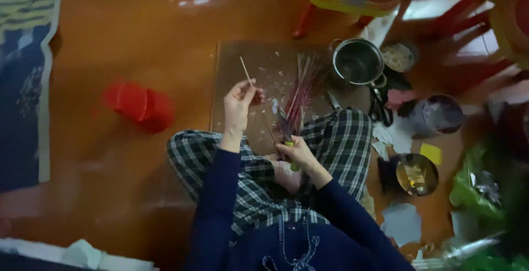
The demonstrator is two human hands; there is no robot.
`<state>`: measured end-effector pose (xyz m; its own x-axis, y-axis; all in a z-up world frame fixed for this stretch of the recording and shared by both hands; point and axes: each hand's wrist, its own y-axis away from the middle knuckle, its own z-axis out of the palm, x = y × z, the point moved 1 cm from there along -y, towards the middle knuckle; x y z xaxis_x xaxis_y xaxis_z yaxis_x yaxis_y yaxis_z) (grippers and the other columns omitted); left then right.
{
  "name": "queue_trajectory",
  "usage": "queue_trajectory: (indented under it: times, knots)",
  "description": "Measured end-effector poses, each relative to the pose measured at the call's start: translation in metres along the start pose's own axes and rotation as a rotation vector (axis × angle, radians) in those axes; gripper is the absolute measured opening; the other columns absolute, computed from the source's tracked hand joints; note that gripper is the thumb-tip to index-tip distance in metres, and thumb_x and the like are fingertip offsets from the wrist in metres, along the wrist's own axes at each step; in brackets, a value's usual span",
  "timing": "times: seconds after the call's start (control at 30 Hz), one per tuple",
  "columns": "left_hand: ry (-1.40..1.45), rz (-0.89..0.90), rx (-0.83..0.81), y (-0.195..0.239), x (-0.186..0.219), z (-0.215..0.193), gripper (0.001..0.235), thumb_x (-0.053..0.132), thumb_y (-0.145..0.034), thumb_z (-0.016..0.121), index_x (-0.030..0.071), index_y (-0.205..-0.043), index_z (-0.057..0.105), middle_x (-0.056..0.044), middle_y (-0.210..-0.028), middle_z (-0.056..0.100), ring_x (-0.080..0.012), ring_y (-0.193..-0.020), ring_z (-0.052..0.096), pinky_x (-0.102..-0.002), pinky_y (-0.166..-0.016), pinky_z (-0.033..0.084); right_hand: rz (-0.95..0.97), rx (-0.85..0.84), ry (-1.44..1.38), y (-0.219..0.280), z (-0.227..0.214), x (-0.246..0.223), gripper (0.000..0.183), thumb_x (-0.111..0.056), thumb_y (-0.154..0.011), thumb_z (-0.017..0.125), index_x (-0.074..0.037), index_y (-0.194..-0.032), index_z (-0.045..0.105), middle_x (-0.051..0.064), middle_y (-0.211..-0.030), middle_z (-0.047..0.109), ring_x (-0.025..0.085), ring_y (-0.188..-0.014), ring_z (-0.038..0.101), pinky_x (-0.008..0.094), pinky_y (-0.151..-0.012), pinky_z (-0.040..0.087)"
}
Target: Trimming the ends of thin wooden sticks and bundling them together using a knife
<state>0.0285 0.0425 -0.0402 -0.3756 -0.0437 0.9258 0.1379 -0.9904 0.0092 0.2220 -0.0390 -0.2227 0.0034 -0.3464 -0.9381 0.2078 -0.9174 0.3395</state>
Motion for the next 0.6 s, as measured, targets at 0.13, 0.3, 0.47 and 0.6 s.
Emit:
queue_trajectory:
  times: [0.13,0.3,0.47,0.6]
  knots:
    - [0.014,0.146,0.052,-0.001,0.031,0.004,0.017,0.006,-0.096,0.062,-0.006,-0.109,0.063,-0.021,-0.083,0.071,-0.0249,-0.072,0.073,-0.035,-0.061,0.063,-0.011,-0.061,-0.021,0.022,0.014,-0.034,0.010,-0.007,-0.083,0.077,-0.004,-0.076,0.071,0.012,-0.040,0.053,0.014,-0.028,0.043,0.022,-0.029,0.034]
    - [-0.001,0.221,0.047,0.009,0.032,0.003,0.012,0.007,-0.094,0.065,-0.002,-0.101,0.069,-0.016,-0.073,0.068,-0.0158,-0.061,0.066,-0.027,-0.054,0.058,-0.036,0.039,0.035,0.035,0.018,-0.083,0.025,-0.012,-0.075,0.083,-0.008,-0.097,0.072,0.007,-0.076,0.067,0.014,-0.063,0.058,0.026,-0.056,0.048]
    - [-0.009,0.235,-0.025,0.037,0.055,0.019,0.011,0.008,-0.090,0.069,0.000,-0.096,0.073,-0.009,-0.066,0.066,-0.0077,-0.058,0.059,-0.017,-0.050,0.049,-0.168,-0.020,-0.121,0.070,0.016,-0.168,0.023,-0.013,-0.093,0.059,-0.007,-0.116,0.060,0.016,-0.070,0.065,0.019,-0.045,0.059,0.030,-0.038,0.046]
    - [0.095,0.245,-0.184,0.042,0.038,0.026,0.011,0.004,-0.086,0.070,-0.005,-0.091,0.072,-0.014,-0.066,0.064,-0.0134,-0.062,0.060,-0.020,-0.058,0.049,-0.399,-0.256,-0.307,0.085,0.021,-0.200,0.046,-0.024,-0.102,0.031,-0.005,-0.143,0.041,0.024,-0.059,0.061,0.025,-0.035,0.057,0.029,-0.029,0.043]
